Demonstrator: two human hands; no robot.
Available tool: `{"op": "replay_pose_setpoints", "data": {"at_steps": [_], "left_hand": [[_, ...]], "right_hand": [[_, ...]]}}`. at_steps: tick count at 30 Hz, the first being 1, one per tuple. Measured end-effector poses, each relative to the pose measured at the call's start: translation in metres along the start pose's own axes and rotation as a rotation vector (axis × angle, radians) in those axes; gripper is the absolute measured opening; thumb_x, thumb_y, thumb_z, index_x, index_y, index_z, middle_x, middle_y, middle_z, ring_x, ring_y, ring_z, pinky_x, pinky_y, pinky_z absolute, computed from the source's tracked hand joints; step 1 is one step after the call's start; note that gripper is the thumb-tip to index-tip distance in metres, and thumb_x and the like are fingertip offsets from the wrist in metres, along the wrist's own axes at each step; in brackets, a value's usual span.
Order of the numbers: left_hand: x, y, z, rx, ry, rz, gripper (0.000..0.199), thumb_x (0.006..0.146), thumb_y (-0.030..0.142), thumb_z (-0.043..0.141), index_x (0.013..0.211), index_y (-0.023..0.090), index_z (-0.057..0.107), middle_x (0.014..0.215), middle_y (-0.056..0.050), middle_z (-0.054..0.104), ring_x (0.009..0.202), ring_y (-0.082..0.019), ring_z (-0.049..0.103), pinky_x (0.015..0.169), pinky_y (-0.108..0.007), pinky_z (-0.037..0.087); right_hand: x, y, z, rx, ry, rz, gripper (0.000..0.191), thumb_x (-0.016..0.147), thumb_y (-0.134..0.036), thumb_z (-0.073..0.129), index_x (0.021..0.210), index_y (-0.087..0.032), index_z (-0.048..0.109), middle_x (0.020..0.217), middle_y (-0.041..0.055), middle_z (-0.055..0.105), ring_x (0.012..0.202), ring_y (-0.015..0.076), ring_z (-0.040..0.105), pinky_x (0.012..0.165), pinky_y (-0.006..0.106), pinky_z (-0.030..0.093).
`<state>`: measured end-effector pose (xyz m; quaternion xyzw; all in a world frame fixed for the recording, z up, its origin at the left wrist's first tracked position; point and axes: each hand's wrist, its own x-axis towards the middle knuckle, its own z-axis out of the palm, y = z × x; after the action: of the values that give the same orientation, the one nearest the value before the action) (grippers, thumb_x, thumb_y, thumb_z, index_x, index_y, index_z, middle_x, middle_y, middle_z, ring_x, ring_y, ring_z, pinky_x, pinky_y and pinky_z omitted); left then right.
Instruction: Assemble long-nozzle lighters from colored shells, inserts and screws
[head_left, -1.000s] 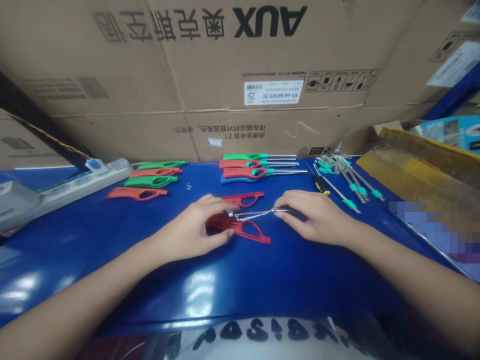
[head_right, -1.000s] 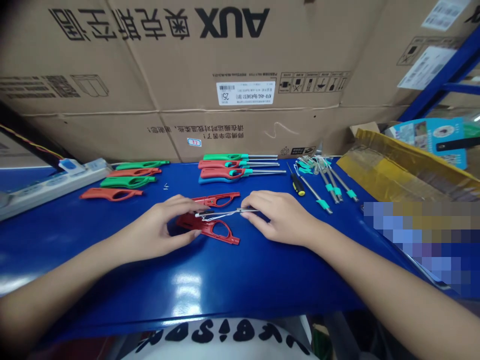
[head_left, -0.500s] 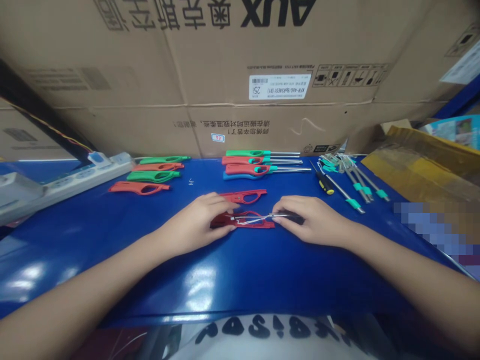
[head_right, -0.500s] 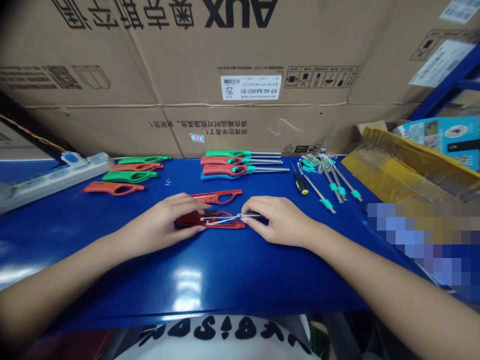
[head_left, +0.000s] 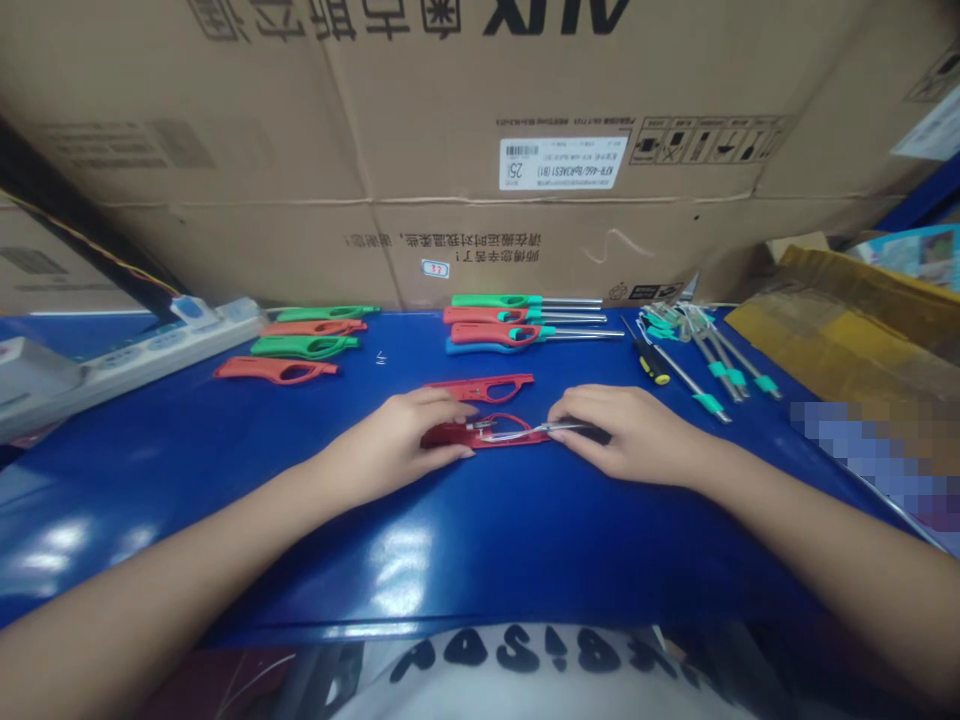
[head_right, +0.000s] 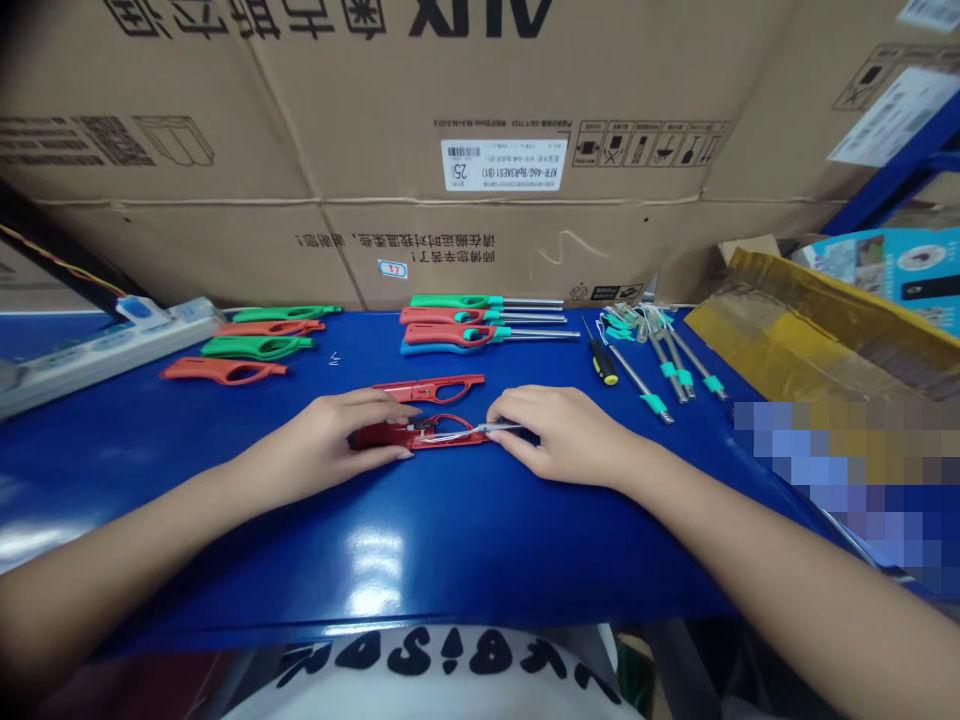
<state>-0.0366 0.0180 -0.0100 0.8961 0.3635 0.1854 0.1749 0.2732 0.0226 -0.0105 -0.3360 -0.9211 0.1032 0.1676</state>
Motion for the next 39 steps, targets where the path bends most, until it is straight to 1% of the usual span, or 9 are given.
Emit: {"op": "replay_pose_setpoints", "data": {"at_steps": [6, 9, 15, 23, 26, 29, 31, 35, 39], "left_hand": [[0.0, 0.002, 0.0, 0.016, 0.016, 0.042, 0.025, 0.093, 0.028, 0.069, 0.115, 0.017, 0.072, 0.106, -0.008, 0.071, 0.095, -0.02, 0.069, 0.087, -0.032, 0.055], [-0.001, 0.002, 0.001, 0.042, 0.013, 0.06, 0.022, 0.094, 0.028, 0.068, 0.112, 0.017, 0.073, 0.105, -0.008, 0.07, 0.095, -0.02, 0.068, 0.088, -0.032, 0.055], [-0.003, 0.0, 0.003, 0.169, -0.007, 0.114, 0.028, 0.1, 0.031, 0.059, 0.121, 0.017, 0.071, 0.112, -0.009, 0.069, 0.103, -0.023, 0.066, 0.094, -0.036, 0.055], [-0.005, 0.008, 0.004, 0.378, -0.001, 0.119, 0.033, 0.103, 0.037, 0.05, 0.116, 0.016, 0.073, 0.105, -0.009, 0.07, 0.097, -0.024, 0.068, 0.087, -0.039, 0.058], [-0.005, 0.007, 0.004, 0.337, 0.012, 0.112, 0.031, 0.102, 0.035, 0.053, 0.118, 0.017, 0.072, 0.109, -0.009, 0.07, 0.1, -0.024, 0.067, 0.09, -0.038, 0.057], [-0.004, 0.006, 0.004, 0.279, 0.008, 0.102, 0.035, 0.102, 0.033, 0.055, 0.133, 0.02, 0.065, 0.112, -0.009, 0.069, 0.102, -0.024, 0.066, 0.092, -0.038, 0.055], [-0.004, 0.006, 0.004, 0.252, -0.006, 0.095, 0.037, 0.102, 0.032, 0.055, 0.137, 0.024, 0.063, 0.109, -0.008, 0.068, 0.099, -0.023, 0.065, 0.089, -0.037, 0.056], [-0.003, 0.008, 0.004, 0.23, -0.014, 0.079, 0.03, 0.103, 0.032, 0.051, 0.123, 0.022, 0.072, 0.104, -0.008, 0.067, 0.092, -0.021, 0.065, 0.084, -0.035, 0.056], [-0.002, 0.013, 0.004, 0.226, -0.017, 0.042, 0.032, 0.104, 0.034, 0.049, 0.115, 0.02, 0.075, 0.102, -0.009, 0.067, 0.09, -0.021, 0.066, 0.082, -0.035, 0.056]], "right_hand": [[0.001, 0.001, -0.001, -0.022, -0.007, 0.006, 0.015, 0.1, -0.031, 0.052, 0.102, -0.021, 0.064, 0.095, 0.0017, 0.07, 0.087, 0.0163, 0.065, 0.073, 0.027, 0.045], [0.001, 0.001, -0.002, -0.016, -0.033, -0.018, 0.017, 0.101, -0.03, 0.05, 0.104, -0.021, 0.064, 0.097, 0.0026, 0.07, 0.088, 0.0166, 0.064, 0.075, 0.028, 0.045], [0.0, 0.005, -0.002, -0.011, -0.043, -0.029, 0.019, 0.099, -0.026, 0.051, 0.109, -0.02, 0.065, 0.101, 0.0045, 0.068, 0.09, 0.0176, 0.064, 0.076, 0.029, 0.048], [0.0, 0.007, 0.0, 0.095, -0.061, -0.015, 0.022, 0.101, -0.028, 0.051, 0.116, -0.021, 0.065, 0.108, 0.0066, 0.068, 0.095, 0.0186, 0.064, 0.081, 0.031, 0.051], [0.0, 0.008, 0.0, 0.102, -0.052, -0.04, 0.023, 0.101, -0.029, 0.051, 0.115, -0.019, 0.067, 0.107, 0.007, 0.069, 0.095, 0.019, 0.065, 0.082, 0.032, 0.051], [0.0, 0.01, 0.001, 0.097, -0.031, -0.074, 0.025, 0.102, -0.03, 0.051, 0.115, -0.019, 0.069, 0.105, 0.0078, 0.069, 0.096, 0.0197, 0.065, 0.084, 0.032, 0.052], [0.0, 0.011, 0.001, 0.093, -0.015, -0.088, 0.027, 0.102, -0.03, 0.05, 0.116, -0.019, 0.071, 0.107, 0.0084, 0.069, 0.097, 0.0198, 0.066, 0.084, 0.032, 0.052], [0.0, 0.013, 0.004, 0.081, 0.003, -0.086, 0.03, 0.103, -0.031, 0.049, 0.119, -0.02, 0.073, 0.109, 0.009, 0.067, 0.093, 0.0184, 0.065, 0.082, 0.031, 0.052], [0.001, 0.012, 0.005, 0.018, -0.01, -0.085, 0.031, 0.104, -0.029, 0.047, 0.119, -0.02, 0.073, 0.109, 0.0089, 0.068, 0.09, 0.0177, 0.065, 0.078, 0.03, 0.052]]}}
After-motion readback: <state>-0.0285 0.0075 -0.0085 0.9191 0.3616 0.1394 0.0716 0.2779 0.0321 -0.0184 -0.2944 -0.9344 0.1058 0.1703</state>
